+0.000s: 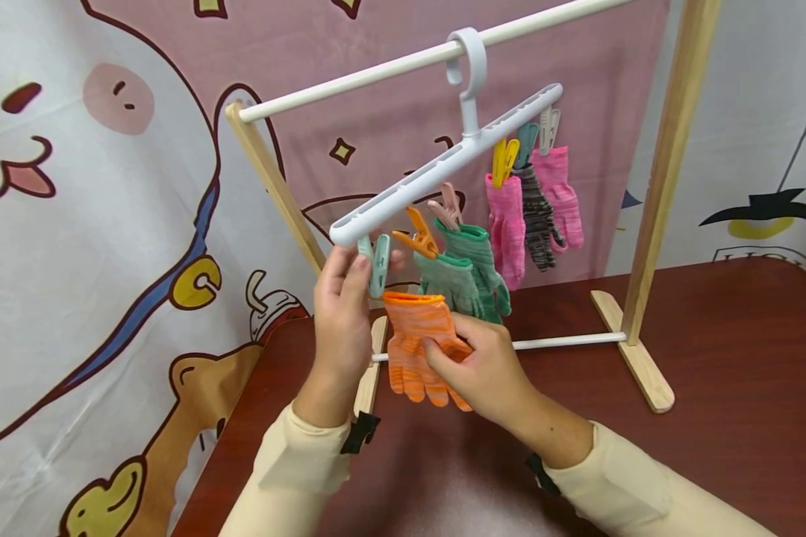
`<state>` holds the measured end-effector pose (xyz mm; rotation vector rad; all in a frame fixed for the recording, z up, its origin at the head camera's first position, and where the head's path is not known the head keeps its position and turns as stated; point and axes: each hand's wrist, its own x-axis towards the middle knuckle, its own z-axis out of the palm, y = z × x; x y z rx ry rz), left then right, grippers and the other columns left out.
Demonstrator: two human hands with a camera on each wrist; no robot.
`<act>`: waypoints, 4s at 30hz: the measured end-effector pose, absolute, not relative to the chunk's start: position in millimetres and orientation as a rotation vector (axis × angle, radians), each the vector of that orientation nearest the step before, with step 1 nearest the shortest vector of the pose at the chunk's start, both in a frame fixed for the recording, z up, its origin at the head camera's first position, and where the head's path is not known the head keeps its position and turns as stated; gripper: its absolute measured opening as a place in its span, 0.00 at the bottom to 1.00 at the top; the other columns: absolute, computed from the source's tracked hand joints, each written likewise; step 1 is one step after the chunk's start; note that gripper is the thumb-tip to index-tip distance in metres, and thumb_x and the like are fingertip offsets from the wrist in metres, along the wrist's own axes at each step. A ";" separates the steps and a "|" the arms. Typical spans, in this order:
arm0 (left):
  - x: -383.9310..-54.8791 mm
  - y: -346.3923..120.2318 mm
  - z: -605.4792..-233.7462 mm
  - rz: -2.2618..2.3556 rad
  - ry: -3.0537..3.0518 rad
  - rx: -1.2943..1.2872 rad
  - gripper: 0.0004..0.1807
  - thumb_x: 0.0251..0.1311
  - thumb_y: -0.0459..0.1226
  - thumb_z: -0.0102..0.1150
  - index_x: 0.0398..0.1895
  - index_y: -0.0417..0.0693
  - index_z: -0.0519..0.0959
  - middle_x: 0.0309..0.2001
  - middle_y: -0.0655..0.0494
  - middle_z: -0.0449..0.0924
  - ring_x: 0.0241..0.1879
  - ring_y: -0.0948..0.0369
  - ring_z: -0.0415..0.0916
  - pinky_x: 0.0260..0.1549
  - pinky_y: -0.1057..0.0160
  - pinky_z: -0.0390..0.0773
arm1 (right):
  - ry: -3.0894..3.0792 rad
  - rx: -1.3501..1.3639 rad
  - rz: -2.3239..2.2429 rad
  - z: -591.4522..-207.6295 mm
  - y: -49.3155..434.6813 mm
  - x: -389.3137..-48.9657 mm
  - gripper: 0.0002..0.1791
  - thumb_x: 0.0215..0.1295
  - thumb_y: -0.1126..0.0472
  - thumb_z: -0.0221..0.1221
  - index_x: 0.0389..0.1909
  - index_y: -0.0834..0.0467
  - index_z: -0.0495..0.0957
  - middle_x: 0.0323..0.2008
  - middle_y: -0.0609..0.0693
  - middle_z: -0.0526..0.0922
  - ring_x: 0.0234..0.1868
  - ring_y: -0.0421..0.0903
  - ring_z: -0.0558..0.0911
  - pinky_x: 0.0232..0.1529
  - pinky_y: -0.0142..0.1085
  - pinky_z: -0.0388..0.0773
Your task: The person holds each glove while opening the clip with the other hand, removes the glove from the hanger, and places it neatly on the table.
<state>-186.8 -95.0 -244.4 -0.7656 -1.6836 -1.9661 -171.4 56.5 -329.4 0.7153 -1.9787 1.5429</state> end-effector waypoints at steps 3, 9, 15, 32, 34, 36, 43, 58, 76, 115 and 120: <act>-188.0 -99.0 -249.6 -1.953 -1.680 -0.767 0.20 0.72 0.36 0.43 0.60 0.31 0.70 0.44 0.60 0.82 0.45 0.61 0.83 0.53 0.60 0.79 | -1.980 0.713 1.522 -329.8 56.9 -172.0 0.08 0.60 0.67 0.66 0.40 0.58 0.85 0.36 0.48 0.88 0.34 0.40 0.84 0.36 0.34 0.84; -188.9 -108.9 -264.1 -1.891 -1.694 -0.732 0.17 0.75 0.38 0.41 0.57 0.41 0.74 0.40 0.61 0.85 0.46 0.59 0.82 0.49 0.62 0.74 | -1.986 0.702 1.511 -329.8 58.2 -172.2 0.08 0.59 0.67 0.66 0.39 0.58 0.85 0.35 0.47 0.88 0.33 0.40 0.83 0.36 0.33 0.83; -192.3 -124.9 -287.8 -1.835 -1.662 -0.624 0.14 0.75 0.36 0.39 0.52 0.48 0.75 0.39 0.62 0.84 0.43 0.63 0.81 0.46 0.63 0.75 | -1.977 0.702 1.503 -330.4 58.2 -172.3 0.08 0.59 0.67 0.66 0.39 0.58 0.86 0.35 0.47 0.88 0.33 0.39 0.83 0.37 0.32 0.83; -226.0 -149.7 -352.5 -1.347 -1.672 -0.251 0.21 0.65 0.28 0.53 0.61 0.36 0.69 0.56 0.42 0.68 0.55 0.59 0.65 0.52 0.64 0.68 | -1.961 0.716 1.517 -327.5 57.7 -169.4 0.08 0.59 0.67 0.67 0.39 0.58 0.86 0.35 0.48 0.88 0.33 0.40 0.83 0.37 0.32 0.84; -231.3 -153.6 -357.1 -1.369 -1.691 -0.193 0.25 0.65 0.28 0.54 0.65 0.38 0.66 0.61 0.43 0.66 0.59 0.58 0.64 0.56 0.62 0.67 | -1.961 0.716 1.513 -327.7 58.0 -169.7 0.08 0.58 0.67 0.67 0.39 0.58 0.86 0.35 0.48 0.88 0.33 0.40 0.83 0.37 0.31 0.83; -235.6 -157.2 -360.6 -1.432 -1.743 -0.161 0.27 0.67 0.29 0.53 0.69 0.41 0.62 0.65 0.44 0.65 0.63 0.56 0.63 0.60 0.59 0.67 | -1.959 0.715 1.514 -328.1 58.4 -170.4 0.08 0.58 0.67 0.67 0.39 0.58 0.86 0.34 0.48 0.88 0.33 0.40 0.83 0.37 0.30 0.83; -248.3 -167.0 -376.4 -1.652 -2.036 -0.197 0.31 0.75 0.33 0.45 0.78 0.51 0.52 0.73 0.46 0.61 0.71 0.51 0.62 0.68 0.46 0.67 | -1.972 0.706 1.516 -328.1 61.3 -170.0 0.07 0.59 0.67 0.66 0.39 0.57 0.86 0.34 0.47 0.88 0.33 0.39 0.83 0.37 0.30 0.83; -259.1 -187.0 -389.9 -1.483 -2.281 -0.124 0.23 0.76 0.32 0.41 0.72 0.48 0.65 0.60 0.39 0.74 0.57 0.43 0.77 0.54 0.39 0.79 | -2.007 0.713 1.577 -328.8 61.6 -167.8 0.10 0.60 0.68 0.65 0.42 0.59 0.86 0.38 0.49 0.89 0.36 0.39 0.84 0.40 0.32 0.85; -235.0 -177.3 -359.1 -1.557 -2.339 -0.153 0.22 0.76 0.28 0.42 0.70 0.36 0.63 0.59 0.31 0.72 0.58 0.37 0.74 0.56 0.38 0.76 | -2.060 0.716 1.452 -339.5 79.5 -163.7 0.11 0.58 0.69 0.66 0.42 0.58 0.86 0.36 0.47 0.89 0.33 0.38 0.83 0.37 0.28 0.83; -257.7 -197.8 -390.7 -1.535 -2.351 -0.137 0.22 0.78 0.35 0.41 0.72 0.48 0.62 0.63 0.40 0.71 0.62 0.45 0.71 0.59 0.42 0.75 | -2.660 0.335 1.130 -353.6 250.3 -163.2 0.20 0.66 0.56 0.65 0.52 0.66 0.81 0.42 0.61 0.87 0.31 0.29 0.79 0.30 0.27 0.78; -256.6 -194.2 -388.6 -1.548 -2.360 -0.126 0.23 0.78 0.33 0.40 0.73 0.46 0.60 0.64 0.38 0.69 0.63 0.43 0.71 0.60 0.43 0.74 | -2.768 0.295 1.061 -358.2 273.2 -165.9 0.23 0.67 0.54 0.64 0.55 0.67 0.79 0.45 0.62 0.86 0.33 0.28 0.77 0.31 0.27 0.77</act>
